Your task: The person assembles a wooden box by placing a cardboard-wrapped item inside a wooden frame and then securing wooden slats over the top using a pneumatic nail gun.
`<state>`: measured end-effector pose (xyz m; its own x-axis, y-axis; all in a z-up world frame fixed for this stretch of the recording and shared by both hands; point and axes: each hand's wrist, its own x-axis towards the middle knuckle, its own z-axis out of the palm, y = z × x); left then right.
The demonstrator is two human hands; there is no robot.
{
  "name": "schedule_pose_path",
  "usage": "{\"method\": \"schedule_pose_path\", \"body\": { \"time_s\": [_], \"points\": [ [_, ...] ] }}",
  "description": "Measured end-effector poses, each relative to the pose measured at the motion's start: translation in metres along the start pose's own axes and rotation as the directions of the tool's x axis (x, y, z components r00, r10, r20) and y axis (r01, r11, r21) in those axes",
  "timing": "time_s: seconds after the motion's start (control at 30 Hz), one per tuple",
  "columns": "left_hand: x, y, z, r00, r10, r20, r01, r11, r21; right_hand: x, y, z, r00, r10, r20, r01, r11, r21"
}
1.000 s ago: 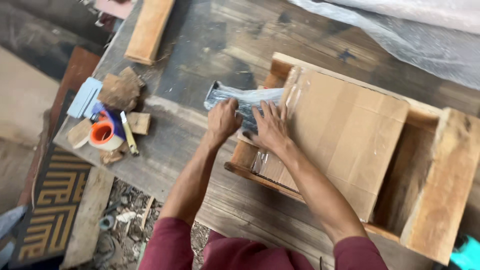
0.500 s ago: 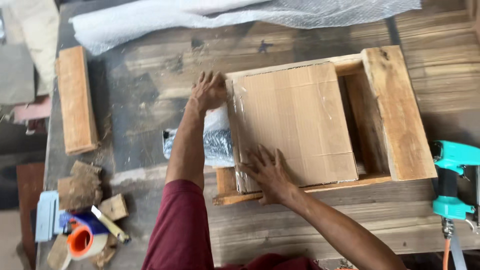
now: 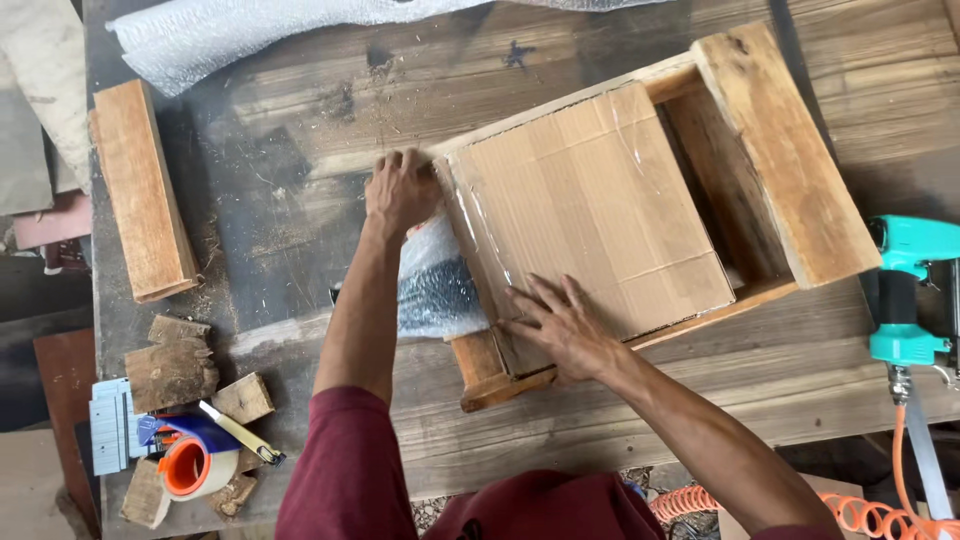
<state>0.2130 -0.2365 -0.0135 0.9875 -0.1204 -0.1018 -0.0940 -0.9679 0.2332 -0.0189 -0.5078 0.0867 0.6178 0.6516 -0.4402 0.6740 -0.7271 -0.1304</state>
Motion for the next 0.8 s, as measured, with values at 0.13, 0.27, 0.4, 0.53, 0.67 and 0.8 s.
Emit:
{"method": "schedule_pose_path", "body": {
  "time_s": [0.13,0.27,0.4,0.53,0.67,0.8],
  "points": [
    [-0.052,0.0,-0.025,0.997,-0.051,0.053,0.048,0.998,0.045,-0.017,-0.003,-0.006,0.998,-0.041,0.043,0.042,0.999,-0.013],
    [-0.099,-0.01,-0.031,0.987,-0.151,0.047,0.147,0.986,0.078,-0.026,0.015,0.0,0.994,-0.095,0.058,0.102,0.987,-0.121],
    [-0.15,-0.016,-0.021,0.962,-0.272,0.005,0.27,0.959,0.084,-0.038,0.047,0.024,0.993,-0.117,-0.024,0.11,0.974,-0.196],
    [-0.199,-0.002,0.0,0.934,-0.351,-0.069,0.353,0.935,0.032,-0.058,0.096,0.029,0.991,-0.113,-0.07,0.09,0.956,-0.279],
    [-0.245,0.036,0.017,0.898,-0.422,-0.12,0.429,0.903,0.036,-0.08,0.141,0.036,0.991,-0.004,-0.133,-0.046,0.93,-0.365],
    [-0.267,0.08,0.032,0.881,-0.467,-0.073,0.472,0.88,0.053,-0.109,0.177,0.028,0.981,0.132,-0.144,-0.171,0.938,-0.303]
  ]
}}
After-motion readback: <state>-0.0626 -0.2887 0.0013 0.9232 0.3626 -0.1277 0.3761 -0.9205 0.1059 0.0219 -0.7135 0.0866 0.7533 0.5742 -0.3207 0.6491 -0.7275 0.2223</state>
